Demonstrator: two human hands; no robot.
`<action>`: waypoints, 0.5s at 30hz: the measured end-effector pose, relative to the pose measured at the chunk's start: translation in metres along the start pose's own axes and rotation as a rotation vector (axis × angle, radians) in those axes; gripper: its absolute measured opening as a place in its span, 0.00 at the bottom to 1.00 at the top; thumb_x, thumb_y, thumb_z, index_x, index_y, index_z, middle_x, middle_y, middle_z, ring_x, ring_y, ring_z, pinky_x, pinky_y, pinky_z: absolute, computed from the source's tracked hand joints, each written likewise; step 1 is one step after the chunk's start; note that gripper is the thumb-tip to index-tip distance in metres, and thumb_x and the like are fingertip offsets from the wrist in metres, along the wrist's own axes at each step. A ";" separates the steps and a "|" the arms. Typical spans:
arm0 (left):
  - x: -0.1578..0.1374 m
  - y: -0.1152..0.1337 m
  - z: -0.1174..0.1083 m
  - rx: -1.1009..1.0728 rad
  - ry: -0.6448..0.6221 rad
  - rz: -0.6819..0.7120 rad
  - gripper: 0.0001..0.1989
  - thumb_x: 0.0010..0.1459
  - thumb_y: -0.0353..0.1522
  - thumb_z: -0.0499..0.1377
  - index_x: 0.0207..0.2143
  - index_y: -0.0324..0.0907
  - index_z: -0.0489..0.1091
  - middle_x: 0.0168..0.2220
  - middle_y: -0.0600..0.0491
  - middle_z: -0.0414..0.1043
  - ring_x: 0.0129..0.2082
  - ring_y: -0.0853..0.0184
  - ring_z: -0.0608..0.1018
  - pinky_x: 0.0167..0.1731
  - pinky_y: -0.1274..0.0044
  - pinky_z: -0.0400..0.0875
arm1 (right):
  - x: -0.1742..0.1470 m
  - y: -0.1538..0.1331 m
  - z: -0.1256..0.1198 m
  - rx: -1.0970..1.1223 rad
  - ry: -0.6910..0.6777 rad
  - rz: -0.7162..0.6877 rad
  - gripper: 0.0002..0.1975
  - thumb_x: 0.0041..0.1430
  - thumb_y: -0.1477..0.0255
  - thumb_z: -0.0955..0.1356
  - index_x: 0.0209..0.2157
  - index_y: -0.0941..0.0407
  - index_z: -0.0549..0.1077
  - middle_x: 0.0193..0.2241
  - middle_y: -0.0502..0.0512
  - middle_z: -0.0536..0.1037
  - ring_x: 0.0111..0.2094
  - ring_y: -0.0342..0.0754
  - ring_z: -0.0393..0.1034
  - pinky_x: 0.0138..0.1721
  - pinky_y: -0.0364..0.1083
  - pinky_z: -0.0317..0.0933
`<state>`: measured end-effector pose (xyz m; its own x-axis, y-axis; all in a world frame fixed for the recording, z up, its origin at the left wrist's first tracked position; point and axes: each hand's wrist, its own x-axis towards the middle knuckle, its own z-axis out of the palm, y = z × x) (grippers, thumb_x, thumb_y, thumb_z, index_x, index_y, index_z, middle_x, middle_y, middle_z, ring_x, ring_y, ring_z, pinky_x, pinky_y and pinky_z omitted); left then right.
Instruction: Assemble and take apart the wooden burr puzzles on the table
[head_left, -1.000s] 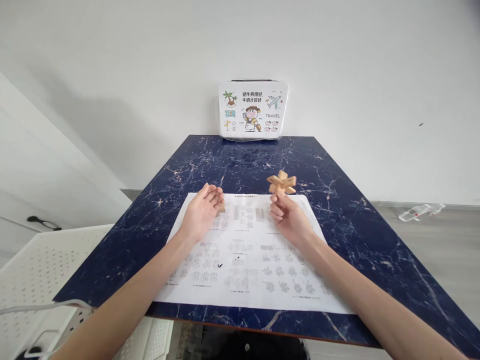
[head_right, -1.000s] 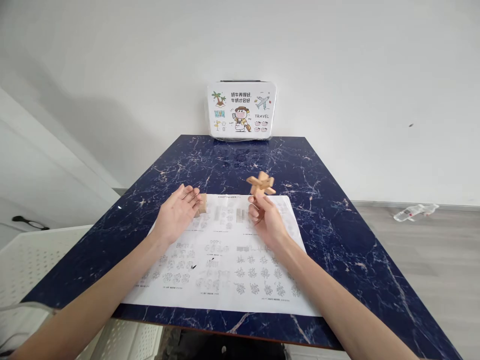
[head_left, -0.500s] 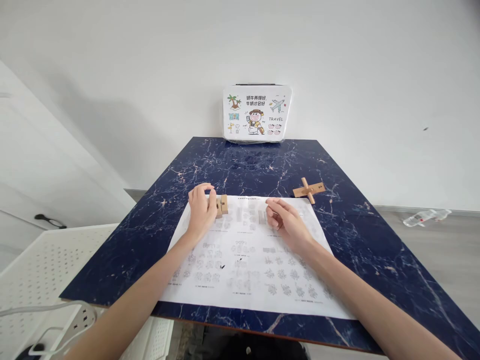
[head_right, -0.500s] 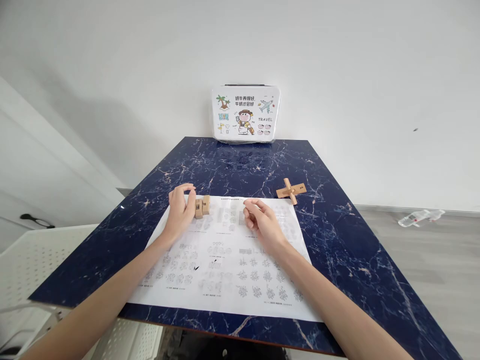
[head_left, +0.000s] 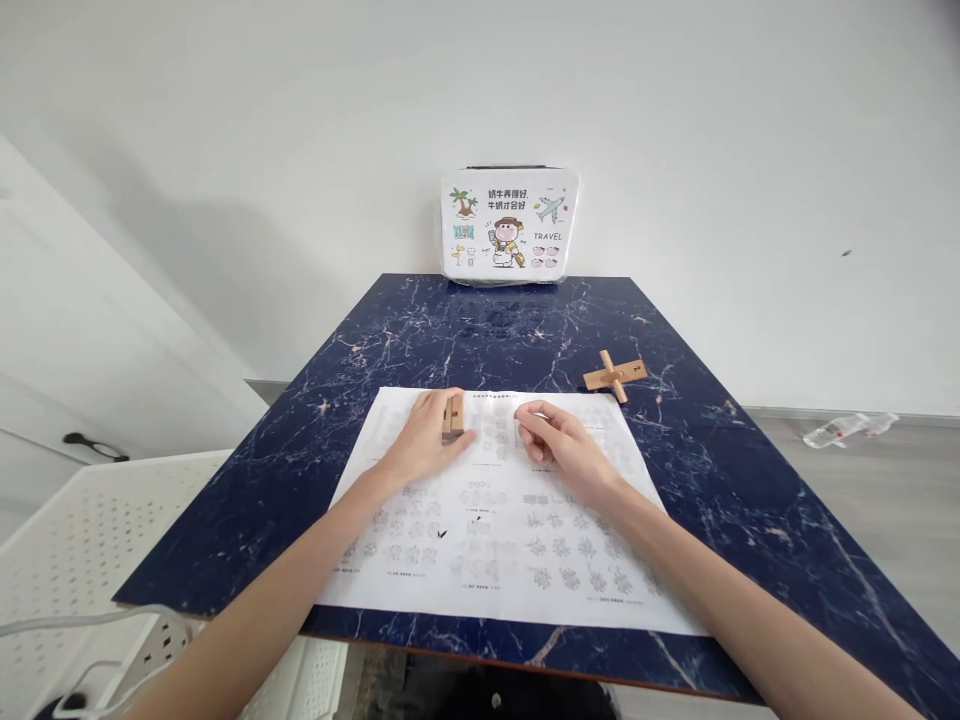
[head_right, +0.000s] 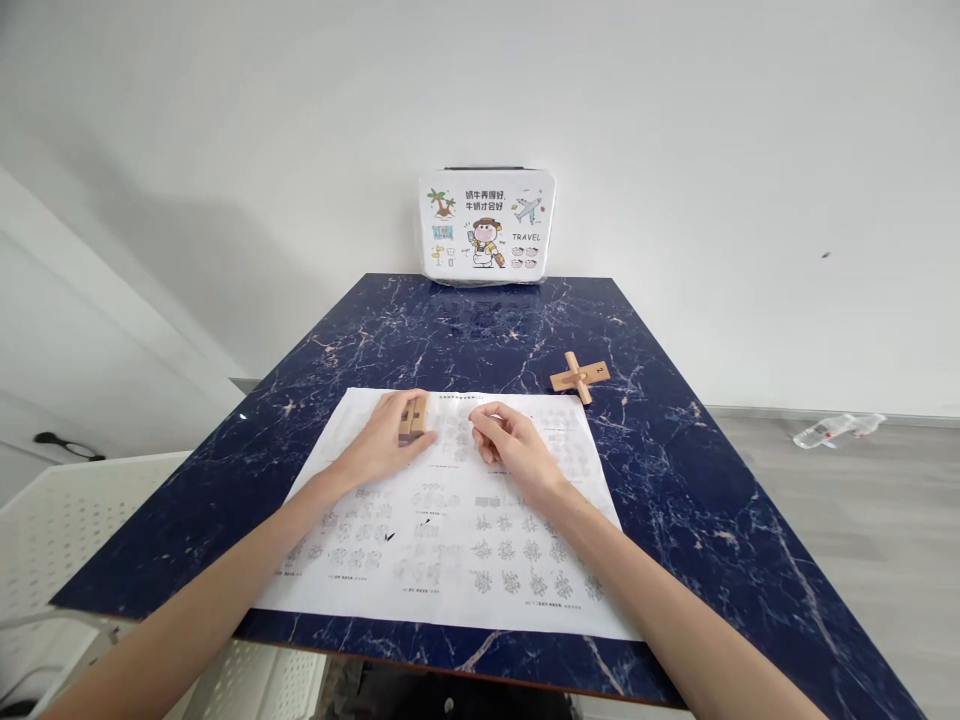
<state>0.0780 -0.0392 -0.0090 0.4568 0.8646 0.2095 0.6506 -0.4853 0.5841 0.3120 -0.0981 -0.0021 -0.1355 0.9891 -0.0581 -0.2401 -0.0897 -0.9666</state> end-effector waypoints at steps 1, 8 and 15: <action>-0.001 0.002 0.000 -0.018 -0.047 0.029 0.27 0.63 0.41 0.63 0.62 0.47 0.61 0.62 0.43 0.65 0.65 0.50 0.65 0.64 0.57 0.62 | 0.000 0.001 0.000 -0.015 -0.006 -0.003 0.17 0.61 0.55 0.74 0.35 0.53 0.70 0.25 0.45 0.69 0.22 0.40 0.56 0.26 0.44 0.48; -0.006 0.007 -0.006 -0.064 -0.195 0.103 0.38 0.60 0.48 0.67 0.67 0.52 0.56 0.67 0.44 0.58 0.68 0.49 0.62 0.65 0.56 0.62 | 0.000 0.009 0.002 -0.272 -0.029 -0.103 0.14 0.66 0.56 0.69 0.37 0.53 0.70 0.25 0.46 0.70 0.24 0.43 0.60 0.27 0.45 0.54; -0.001 -0.004 -0.032 0.127 -0.155 0.156 0.43 0.44 0.52 0.74 0.60 0.48 0.69 0.62 0.44 0.63 0.64 0.45 0.65 0.63 0.53 0.63 | -0.003 0.022 0.003 -0.822 -0.067 -0.567 0.19 0.65 0.69 0.69 0.56 0.49 0.68 0.54 0.61 0.73 0.53 0.57 0.71 0.53 0.60 0.70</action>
<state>0.0553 -0.0339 0.0130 0.6392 0.7520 0.1608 0.6311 -0.6325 0.4491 0.3038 -0.1030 -0.0227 -0.2664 0.8500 0.4545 0.4501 0.5267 -0.7211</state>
